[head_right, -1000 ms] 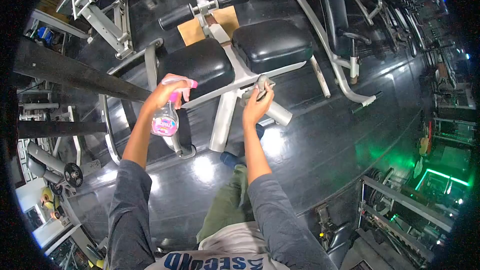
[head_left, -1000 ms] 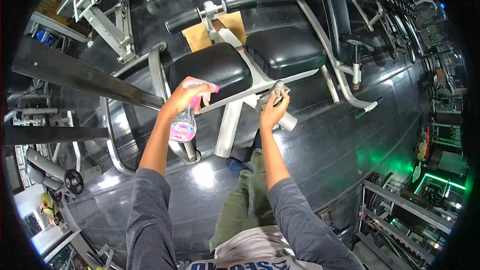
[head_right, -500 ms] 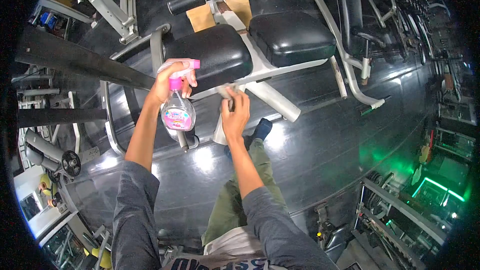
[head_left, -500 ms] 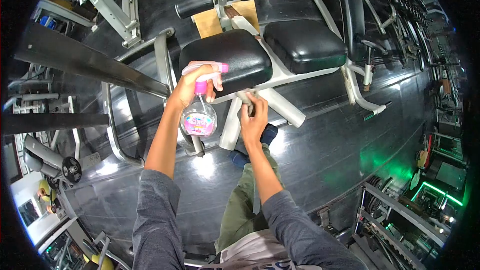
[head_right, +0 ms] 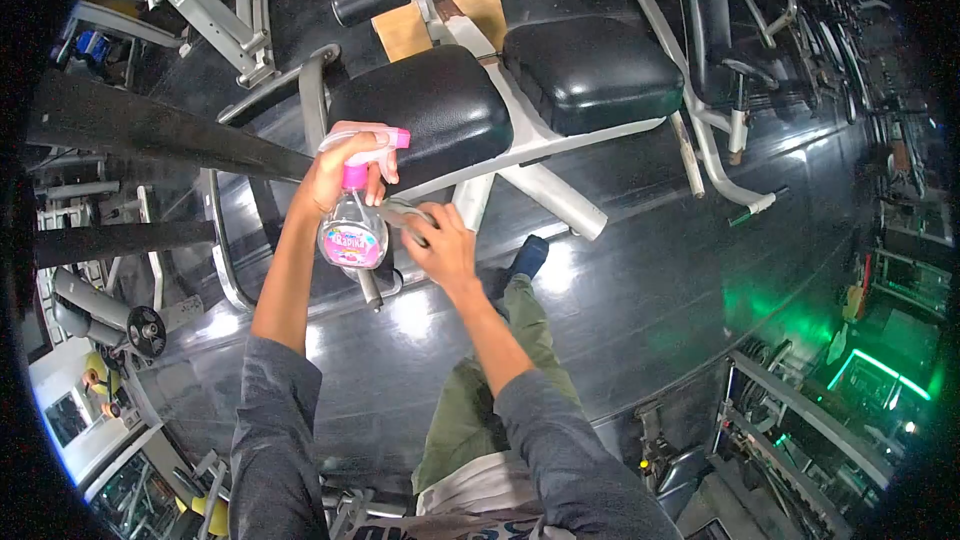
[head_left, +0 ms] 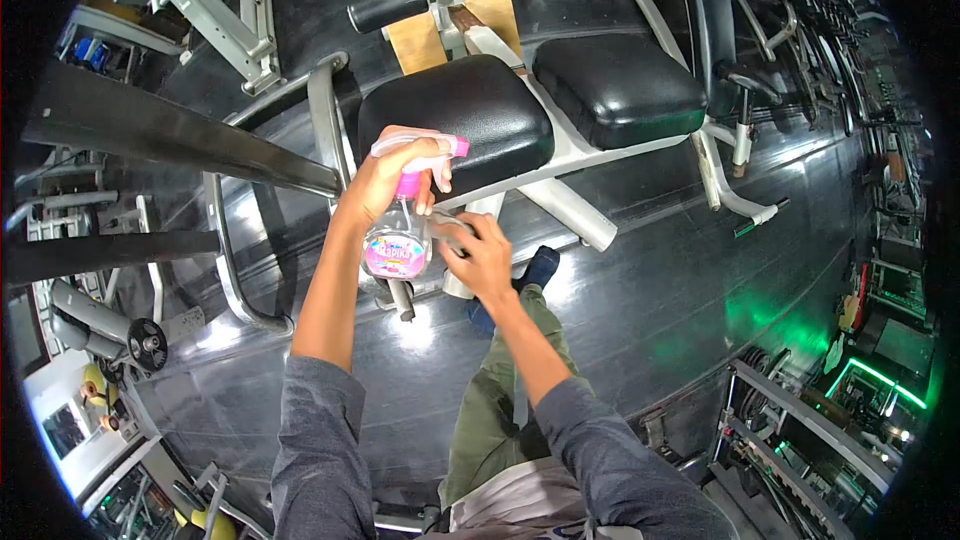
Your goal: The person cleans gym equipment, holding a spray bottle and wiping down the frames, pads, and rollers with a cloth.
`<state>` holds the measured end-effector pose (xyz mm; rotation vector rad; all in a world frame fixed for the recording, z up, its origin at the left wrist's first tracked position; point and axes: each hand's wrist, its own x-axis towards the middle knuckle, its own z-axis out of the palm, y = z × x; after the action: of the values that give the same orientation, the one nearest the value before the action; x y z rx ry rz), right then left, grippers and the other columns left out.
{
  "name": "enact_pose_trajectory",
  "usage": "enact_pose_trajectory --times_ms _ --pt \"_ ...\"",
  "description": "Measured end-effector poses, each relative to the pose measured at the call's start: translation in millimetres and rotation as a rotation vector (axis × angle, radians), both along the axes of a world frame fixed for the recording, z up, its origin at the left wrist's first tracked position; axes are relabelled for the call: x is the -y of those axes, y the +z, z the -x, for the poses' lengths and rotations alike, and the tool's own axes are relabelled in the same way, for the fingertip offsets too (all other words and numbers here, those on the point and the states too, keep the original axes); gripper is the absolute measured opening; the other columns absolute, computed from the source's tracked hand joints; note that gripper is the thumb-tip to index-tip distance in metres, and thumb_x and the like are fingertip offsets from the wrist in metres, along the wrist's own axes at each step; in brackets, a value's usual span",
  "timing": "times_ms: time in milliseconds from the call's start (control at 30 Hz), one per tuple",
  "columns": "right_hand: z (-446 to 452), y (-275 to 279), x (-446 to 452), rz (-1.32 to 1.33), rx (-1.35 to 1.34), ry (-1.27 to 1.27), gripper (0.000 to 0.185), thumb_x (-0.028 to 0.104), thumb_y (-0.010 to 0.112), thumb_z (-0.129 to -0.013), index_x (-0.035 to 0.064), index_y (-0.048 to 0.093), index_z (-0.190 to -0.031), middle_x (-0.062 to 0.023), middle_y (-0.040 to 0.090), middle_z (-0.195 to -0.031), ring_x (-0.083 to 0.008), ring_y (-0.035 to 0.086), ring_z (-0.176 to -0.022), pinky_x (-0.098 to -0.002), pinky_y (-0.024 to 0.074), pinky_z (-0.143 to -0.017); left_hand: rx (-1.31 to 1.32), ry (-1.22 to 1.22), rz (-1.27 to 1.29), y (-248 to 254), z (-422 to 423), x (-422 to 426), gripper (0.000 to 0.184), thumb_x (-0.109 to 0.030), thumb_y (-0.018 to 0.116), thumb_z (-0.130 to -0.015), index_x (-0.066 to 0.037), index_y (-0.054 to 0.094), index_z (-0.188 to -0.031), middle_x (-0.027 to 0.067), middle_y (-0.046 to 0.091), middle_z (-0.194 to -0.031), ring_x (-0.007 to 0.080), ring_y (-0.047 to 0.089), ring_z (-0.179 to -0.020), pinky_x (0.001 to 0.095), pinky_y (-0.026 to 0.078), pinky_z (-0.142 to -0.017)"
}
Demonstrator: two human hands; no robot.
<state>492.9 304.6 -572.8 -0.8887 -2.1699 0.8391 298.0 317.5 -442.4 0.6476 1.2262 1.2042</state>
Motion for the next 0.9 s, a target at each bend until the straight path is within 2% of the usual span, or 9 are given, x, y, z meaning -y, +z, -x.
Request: enact_pose_trajectory --times_ms 100,233,367,400,500,600,633,767,900 --pt "-29 1 -14 0.015 -0.140 -0.116 0.039 0.006 0.076 -0.066 0.0166 0.074 -0.103 -0.0102 0.063 -0.099 -0.0271 0.062 -0.087 -0.0369 0.0524 -0.072 -0.090 -0.023 -0.001 -1 -1 -2 0.036 -0.033 0.064 -0.085 0.002 0.070 -0.090 0.0111 0.064 -0.066 0.0181 0.058 -0.043 0.0278 0.045 -0.042" --pt "-43 2 -55 0.036 -0.166 -0.359 0.039 -0.002 0.070 -0.072 0.0108 0.071 -0.109 -0.0131 0.062 -0.099 -0.0314 0.062 -0.090 -0.0394 0.0507 -0.080 -0.209 0.014 0.001 2 -11 -4 0.036 -0.032 0.060 -0.086 0.002 0.063 -0.078 0.0125 0.063 -0.068 0.0185 0.057 -0.043 0.0291 0.047 -0.043" --pt "-32 -3 -62 0.119 -0.261 -0.578 0.035 -0.004 0.067 -0.076 0.0047 0.067 -0.111 -0.0143 0.062 -0.100 -0.0315 0.061 -0.096 -0.0392 0.0485 -0.086 -0.202 0.069 -0.004 -6 -15 -3 0.034 -0.030 0.063 -0.087 0.003 0.067 -0.080 0.0105 0.064 -0.066 0.0169 0.058 -0.042 0.0265 0.043 -0.040" --pt "-28 -5 -53 0.131 -0.284 -0.559 0.032 -0.002 0.067 -0.077 0.0025 0.067 -0.109 -0.0138 0.062 -0.101 -0.0304 0.061 -0.098 -0.0382 0.0480 -0.088 -0.197 0.091 -0.010 -6 -17 -3 0.033 -0.029 0.063 -0.087 0.003 0.067 -0.081 0.0108 0.064 -0.067 0.0168 0.058 -0.042 0.0267 0.043 -0.040" --pt "-28 -1 -35 0.125 -0.154 -0.231 0.031 0.003 0.068 -0.078 0.0086 0.069 -0.109 -0.0137 0.062 -0.103 -0.0321 0.061 -0.098 -0.0392 0.0492 -0.088 -0.193 0.108 -0.019 -5 -22 -3 0.032 -0.029 0.063 -0.087 0.003 0.066 -0.083 0.0112 0.065 -0.068 0.0164 0.058 -0.043 0.0267 0.043 -0.041" --pt "-40 -11 -61 0.088 -0.182 -0.278 0.032 0.005 0.067 -0.080 0.0093 0.066 -0.111 -0.0153 0.063 -0.108 -0.0325 0.062 -0.102 -0.0395 0.0500 -0.088 -0.289 0.145 0.000 -7 -27 -2 0.030 -0.026 0.062 -0.087 0.004 0.066 -0.082 0.0104 0.066 -0.069 0.0159 0.057 -0.044 0.0264 0.043 -0.043" --pt "-48 -4 -71 0.271 -0.191 -0.347 0.028 0.006 0.066 -0.084 0.0048 0.063 -0.112 -0.0165 0.063 -0.112 -0.0321 0.062 -0.106 -0.0393 0.0479 -0.093 -0.291 0.136 0.003 -8 -29 -1 0.030 -0.026 0.062 -0.087 0.004 0.066 -0.082 0.0104 0.066 -0.069 0.0159 0.057 -0.044 0.0264 0.043 -0.043" --pt "-62 7 -132 0.181 -0.422 -0.717 0.023 0.007 0.060 -0.092 -0.0016 0.057 -0.113 -0.0181 0.062 -0.114 -0.0327 0.059 -0.110 -0.0402 0.0430 -0.099 -0.366 0.183 -0.036 -12 -36 -2 0.028 -0.025 0.061 -0.087 0.002 0.065 -0.080 0.0088 0.064 -0.068 0.0152 0.056 -0.045 0.0257 0.043 -0.045" --pt "-59 -7 -115 0.179 -0.362 -0.651 0.026 0.007 0.061 -0.091 -0.0002 0.057 -0.115 -0.0174 0.062 -0.114 -0.0322 0.059 -0.112 -0.0404 0.0431 -0.099 -0.467 0.216 -0.005 -2 -49 -6 0.029 -0.025 0.061 -0.088 0.000 0.064 -0.075 0.0067 0.064 -0.066 0.0131 0.057 -0.046 0.0256 0.044 -0.047"
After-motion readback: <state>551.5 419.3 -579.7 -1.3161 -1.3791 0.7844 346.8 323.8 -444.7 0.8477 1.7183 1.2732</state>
